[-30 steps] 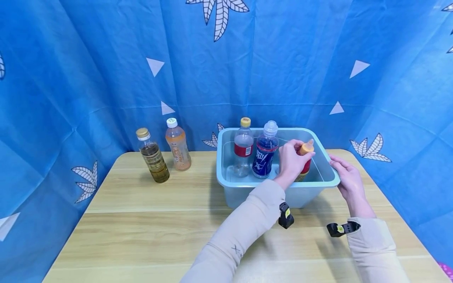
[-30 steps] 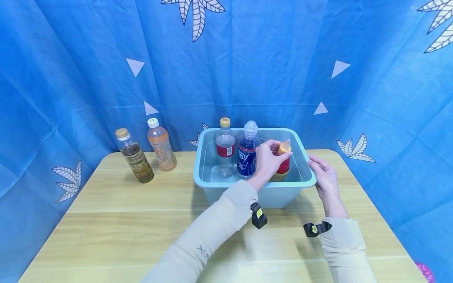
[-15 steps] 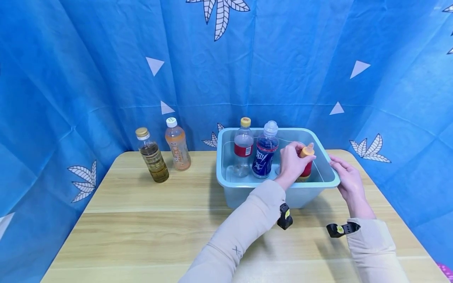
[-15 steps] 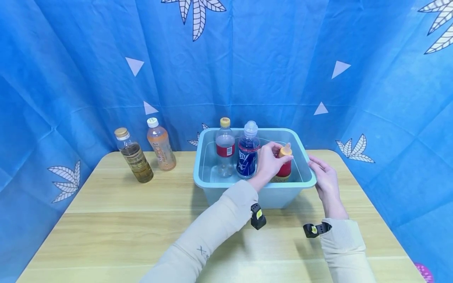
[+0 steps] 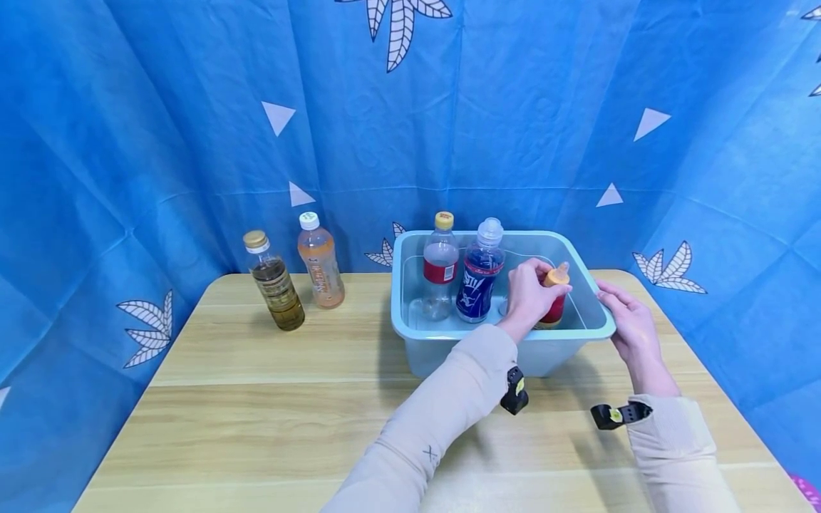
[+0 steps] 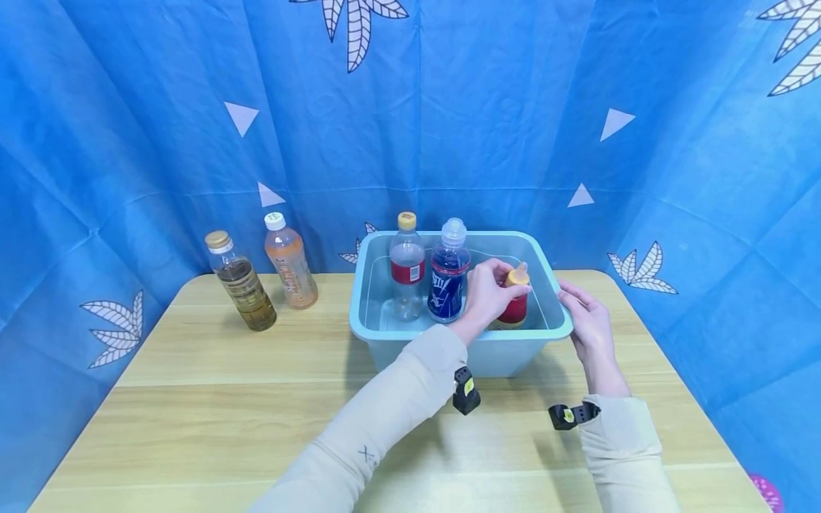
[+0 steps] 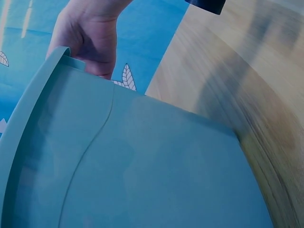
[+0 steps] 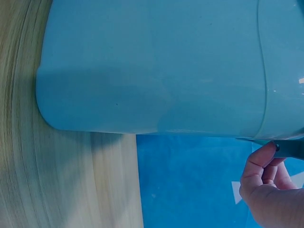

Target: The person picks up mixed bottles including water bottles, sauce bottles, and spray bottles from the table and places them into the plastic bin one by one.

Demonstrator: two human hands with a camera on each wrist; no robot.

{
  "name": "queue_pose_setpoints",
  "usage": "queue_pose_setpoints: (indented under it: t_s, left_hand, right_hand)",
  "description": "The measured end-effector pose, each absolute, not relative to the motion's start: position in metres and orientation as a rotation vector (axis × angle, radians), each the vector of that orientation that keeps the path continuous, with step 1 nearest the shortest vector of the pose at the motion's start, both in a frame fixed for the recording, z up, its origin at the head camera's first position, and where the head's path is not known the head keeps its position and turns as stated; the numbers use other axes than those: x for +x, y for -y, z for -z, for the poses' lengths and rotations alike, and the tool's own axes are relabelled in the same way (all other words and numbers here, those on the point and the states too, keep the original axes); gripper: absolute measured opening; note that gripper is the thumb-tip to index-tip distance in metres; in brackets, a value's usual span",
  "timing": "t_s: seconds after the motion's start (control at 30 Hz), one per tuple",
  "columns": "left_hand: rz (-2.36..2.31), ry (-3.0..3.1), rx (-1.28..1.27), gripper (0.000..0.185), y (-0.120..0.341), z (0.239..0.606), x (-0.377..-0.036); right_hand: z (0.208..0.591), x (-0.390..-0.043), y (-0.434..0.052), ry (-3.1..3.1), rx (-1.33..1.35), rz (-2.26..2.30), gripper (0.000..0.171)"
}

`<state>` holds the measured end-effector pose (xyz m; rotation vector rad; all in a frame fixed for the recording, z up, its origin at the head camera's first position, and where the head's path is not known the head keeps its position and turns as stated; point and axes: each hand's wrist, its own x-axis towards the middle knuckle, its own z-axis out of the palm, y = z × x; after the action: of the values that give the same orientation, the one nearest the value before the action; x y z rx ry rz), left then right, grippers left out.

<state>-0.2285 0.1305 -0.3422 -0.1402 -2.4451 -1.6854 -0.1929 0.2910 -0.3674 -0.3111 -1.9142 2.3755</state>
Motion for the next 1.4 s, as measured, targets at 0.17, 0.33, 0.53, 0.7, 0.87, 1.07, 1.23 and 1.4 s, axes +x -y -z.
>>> queue_pose_setpoints:
  t_s: [0.17,0.33,0.53,0.7,0.87,1.07,1.23,1.4]
  left_hand:
    - [1.689,2.467,-0.118,0.028,-0.131,0.341,-0.228]
    - [1.692,2.488,-0.106,0.029,-0.130,0.340,-0.228]
    - [1.647,2.503,-0.111,0.030,-0.131,0.341,-0.229]
    - [1.631,2.512,-0.123,0.032,-0.130,0.342,-0.228]
    - [1.633,2.516,-0.112,0.034,-0.130,0.341,-0.227]
    - [1.674,2.508,-0.094,0.036,-0.129,0.341,-0.227]
    - [1.707,2.475,-0.094,0.037,-0.128,0.341,-0.228]
    - [1.755,2.431,-0.084,0.041,-0.125,0.342,-0.228]
  right_hand:
    - [0.367,-0.193,-0.291,1.940,-0.330,-2.362,0.024]
    - [0.366,-0.193,-0.291,1.936,-0.320,-2.374,0.023]
    - [0.367,-0.195,-0.292,1.947,-0.318,-2.358,0.024]
    - [0.383,-0.205,-0.304,1.989,-0.293,-2.314,0.033]
    - [0.386,-0.206,-0.306,1.993,-0.291,-2.307,0.035]
    - [0.368,-0.194,-0.292,1.955,-0.317,-2.351,0.029]
    - [0.366,-0.193,-0.291,1.930,-0.307,-2.375,0.025]
    - [0.366,-0.192,-0.291,1.933,-0.306,-2.375,0.027]
